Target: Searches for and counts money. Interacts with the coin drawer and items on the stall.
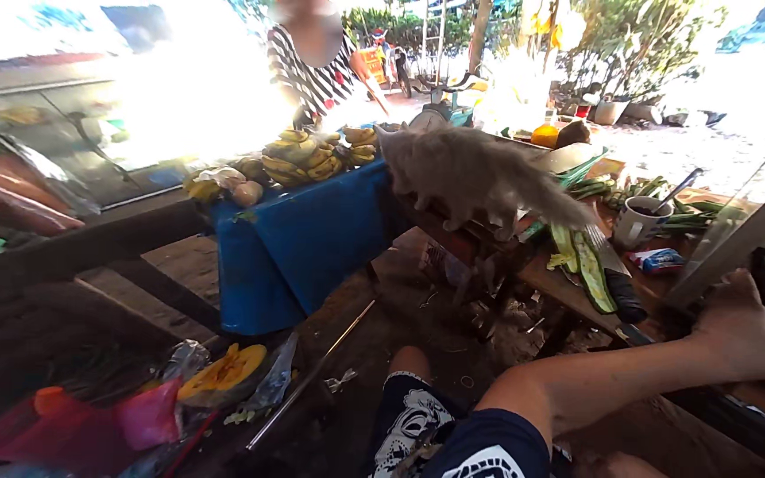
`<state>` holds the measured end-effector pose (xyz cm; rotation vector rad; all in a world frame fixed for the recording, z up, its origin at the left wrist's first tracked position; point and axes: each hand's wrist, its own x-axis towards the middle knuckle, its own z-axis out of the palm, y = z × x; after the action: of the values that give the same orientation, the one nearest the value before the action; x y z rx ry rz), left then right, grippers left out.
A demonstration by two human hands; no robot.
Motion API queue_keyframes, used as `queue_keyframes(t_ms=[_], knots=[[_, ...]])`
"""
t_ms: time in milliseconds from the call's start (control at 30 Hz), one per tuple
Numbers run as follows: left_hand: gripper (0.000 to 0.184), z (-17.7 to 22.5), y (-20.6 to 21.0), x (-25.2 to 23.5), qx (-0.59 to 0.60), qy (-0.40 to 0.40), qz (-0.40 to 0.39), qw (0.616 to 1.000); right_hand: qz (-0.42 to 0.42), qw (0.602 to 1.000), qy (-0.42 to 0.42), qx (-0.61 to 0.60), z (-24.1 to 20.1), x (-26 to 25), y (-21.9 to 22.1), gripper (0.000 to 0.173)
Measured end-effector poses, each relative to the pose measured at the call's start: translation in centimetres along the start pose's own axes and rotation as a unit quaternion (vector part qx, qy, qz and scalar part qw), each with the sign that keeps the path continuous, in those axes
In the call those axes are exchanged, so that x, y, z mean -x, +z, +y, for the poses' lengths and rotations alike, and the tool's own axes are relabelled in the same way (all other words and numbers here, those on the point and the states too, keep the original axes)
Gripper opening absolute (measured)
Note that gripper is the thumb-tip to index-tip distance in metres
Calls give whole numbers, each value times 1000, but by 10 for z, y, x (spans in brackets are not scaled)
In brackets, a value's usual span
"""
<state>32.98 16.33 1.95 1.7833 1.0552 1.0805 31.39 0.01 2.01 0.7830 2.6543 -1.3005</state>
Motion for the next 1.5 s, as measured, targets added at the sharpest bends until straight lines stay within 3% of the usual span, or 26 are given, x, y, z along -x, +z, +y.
queue_keyframes(t_ms=[133, 200, 300, 400, 533, 633, 733, 833, 900, 1000, 1067, 1133, 1233, 1367, 1433, 1500], knots=[[89, 1, -14, 16, 3, -5, -39, 999, -1, 1000, 4, 10, 1, 0, -1, 19], [82, -1, -28, 34, 34, 35, -50, 998, 9, 1000, 5, 14, 1, 1, -1, 19], [70, -7, -65, 71, 104, 81, -141, 981, 46, 998, 36, 16, -1, 4, -4, 20], [46, -18, -104, 111, 169, 23, -285, 943, 125, 991, 38, 24, 1, 5, -5, 18], [50, -43, -139, 156, 229, -53, -374, 897, 186, 981, 12, 49, 5, 3, -1, 17], [63, -47, -145, 180, 239, -79, -369, 895, 187, 979, -30, 78, 9, -1, 4, 19], [76, -1, -154, 187, 196, -169, -379, 888, 180, 982, -36, 44, 4, -1, 5, 22], [103, -47, -136, 196, 266, -84, -380, 882, 154, 987, -40, 37, 8, 2, 1, 21], [97, -44, -137, 194, 265, -92, -393, 876, 139, 989, -33, 47, 8, 4, -1, 23], [78, 38, -158, 185, 94, -187, -398, 893, 135, 988, -26, 64, 17, 0, 3, 28], [70, 67, -164, 181, 48, -226, -397, 888, 133, 989, -17, 59, 15, -2, 3, 28], [71, 52, -165, 185, 87, -206, -391, 893, 132, 989, -9, 62, 14, -3, 3, 25], [96, -40, -144, 194, 284, -88, -367, 881, 190, 980, -3, 63, 7, 1, 2, 18], [117, -60, -146, 191, 366, -67, -284, 883, 328, 943, -30, 57, 6, 4, 0, 16], [107, -58, -152, 190, 403, -71, -251, 877, 390, 919, -40, 54, 7, 4, 0, 17], [81, -57, -156, 190, 440, -72, -228, 866, 432, 899, -44, 46, 7, 3, -1, 17]])
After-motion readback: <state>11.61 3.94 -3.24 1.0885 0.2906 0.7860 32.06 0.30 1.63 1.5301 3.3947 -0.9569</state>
